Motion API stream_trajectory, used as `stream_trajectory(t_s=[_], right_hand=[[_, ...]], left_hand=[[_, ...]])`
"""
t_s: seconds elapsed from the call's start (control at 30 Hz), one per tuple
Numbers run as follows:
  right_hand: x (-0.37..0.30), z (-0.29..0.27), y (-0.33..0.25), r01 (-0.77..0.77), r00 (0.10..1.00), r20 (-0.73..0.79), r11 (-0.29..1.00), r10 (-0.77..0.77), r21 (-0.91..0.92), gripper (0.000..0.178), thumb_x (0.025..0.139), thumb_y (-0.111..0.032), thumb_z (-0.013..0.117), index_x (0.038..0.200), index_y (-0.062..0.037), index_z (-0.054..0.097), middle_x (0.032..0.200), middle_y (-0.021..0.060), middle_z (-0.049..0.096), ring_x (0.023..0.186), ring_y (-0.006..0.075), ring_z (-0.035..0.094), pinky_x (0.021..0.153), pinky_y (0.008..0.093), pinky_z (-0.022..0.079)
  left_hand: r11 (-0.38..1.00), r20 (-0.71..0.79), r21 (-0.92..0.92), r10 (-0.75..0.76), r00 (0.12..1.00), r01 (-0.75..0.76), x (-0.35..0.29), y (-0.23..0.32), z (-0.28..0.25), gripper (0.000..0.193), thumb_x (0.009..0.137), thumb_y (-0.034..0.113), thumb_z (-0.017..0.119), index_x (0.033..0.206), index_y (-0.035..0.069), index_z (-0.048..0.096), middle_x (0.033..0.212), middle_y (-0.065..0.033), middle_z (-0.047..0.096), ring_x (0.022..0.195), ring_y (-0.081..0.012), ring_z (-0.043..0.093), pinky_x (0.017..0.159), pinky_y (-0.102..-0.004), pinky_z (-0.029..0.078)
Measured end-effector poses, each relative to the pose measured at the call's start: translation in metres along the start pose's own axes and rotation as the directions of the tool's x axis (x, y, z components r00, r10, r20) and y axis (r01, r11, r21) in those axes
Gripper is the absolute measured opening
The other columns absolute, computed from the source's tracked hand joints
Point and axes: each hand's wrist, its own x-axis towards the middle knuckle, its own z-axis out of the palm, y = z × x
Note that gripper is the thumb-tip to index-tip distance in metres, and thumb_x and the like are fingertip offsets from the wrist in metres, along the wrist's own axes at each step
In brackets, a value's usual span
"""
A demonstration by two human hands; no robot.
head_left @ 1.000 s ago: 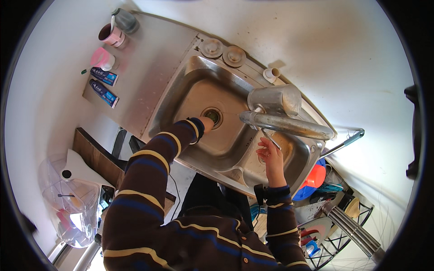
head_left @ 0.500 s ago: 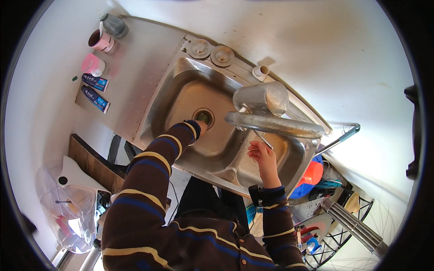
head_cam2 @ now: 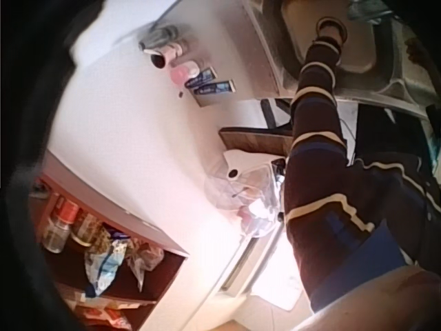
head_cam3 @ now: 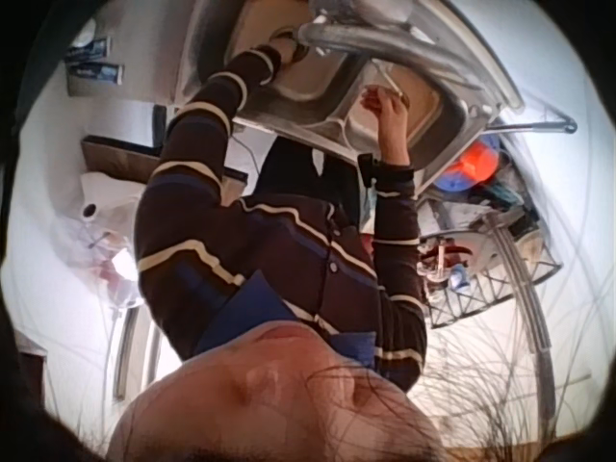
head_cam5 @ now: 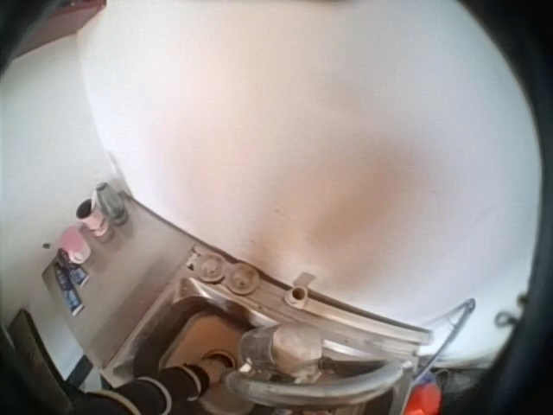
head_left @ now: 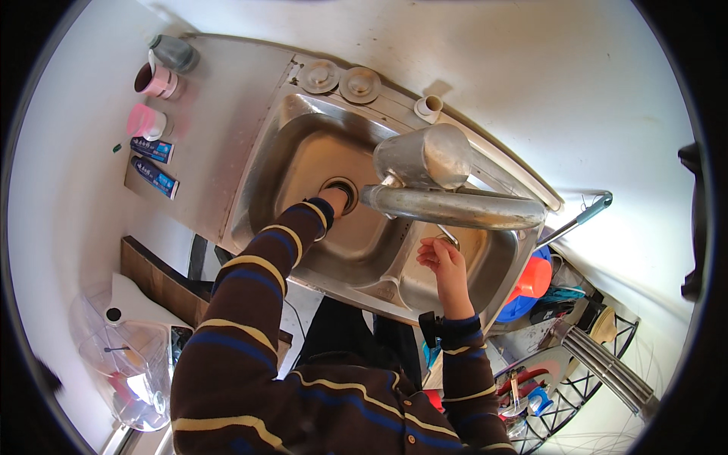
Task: The person rinses a cloth under running water, wrings it, and places it on a table. They then attach the cloth to a mop head and connect the mop head to a handle, completing the mop assembly.
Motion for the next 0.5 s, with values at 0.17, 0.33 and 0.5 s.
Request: stream_trajectory(t_s=[0.17,0.33,0.5], right_hand=[[-0.004,-0.005,0.001,-0.006,0.999,-0.044,1.000,0.006,-0.001,0.029,0.100,-0.023,0.051,0.107,0.0012,0.065,0.090,0.0084,0.067,0.081,0.0160,0.064,0.076,0.0278,0.051],[-0.010,-0.031,-0.005,0.017,0.992,-0.125,0.999,-0.012,0.040,0.028,0.100,-0.022,0.051,0.106,0.0012,0.065,0.089,0.0074,0.067,0.078,0.0149,0.064,0.072,0.0270,0.050],[-0.021,-0.083,-0.016,0.109,0.958,-0.276,0.990,-0.081,0.089,0.026,0.100,-0.021,0.050,0.105,0.0005,0.064,0.088,0.0063,0.066,0.076,0.0148,0.063,0.070,0.0268,0.050]], left_hand=[[0.998,-0.321,0.048,0.053,0.945,-0.040,0.032,-0.006,0.034,0.021,0.091,0.017,0.056,0.094,0.004,0.071,0.099,-0.0182,0.070,0.091,-0.0333,0.067,0.077,-0.0441,0.054],[0.988,-0.464,0.099,0.152,0.872,-0.120,0.050,-0.016,0.050,0.021,0.090,0.017,0.054,0.090,0.006,0.071,0.097,-0.0174,0.071,0.091,-0.0333,0.068,0.076,-0.0441,0.054],[0.977,-0.578,0.107,0.214,0.787,-0.187,0.051,-0.029,0.045,0.021,0.091,0.018,0.050,0.092,0.009,0.069,0.094,-0.0159,0.071,0.091,-0.0325,0.068,0.079,-0.0423,0.053]])
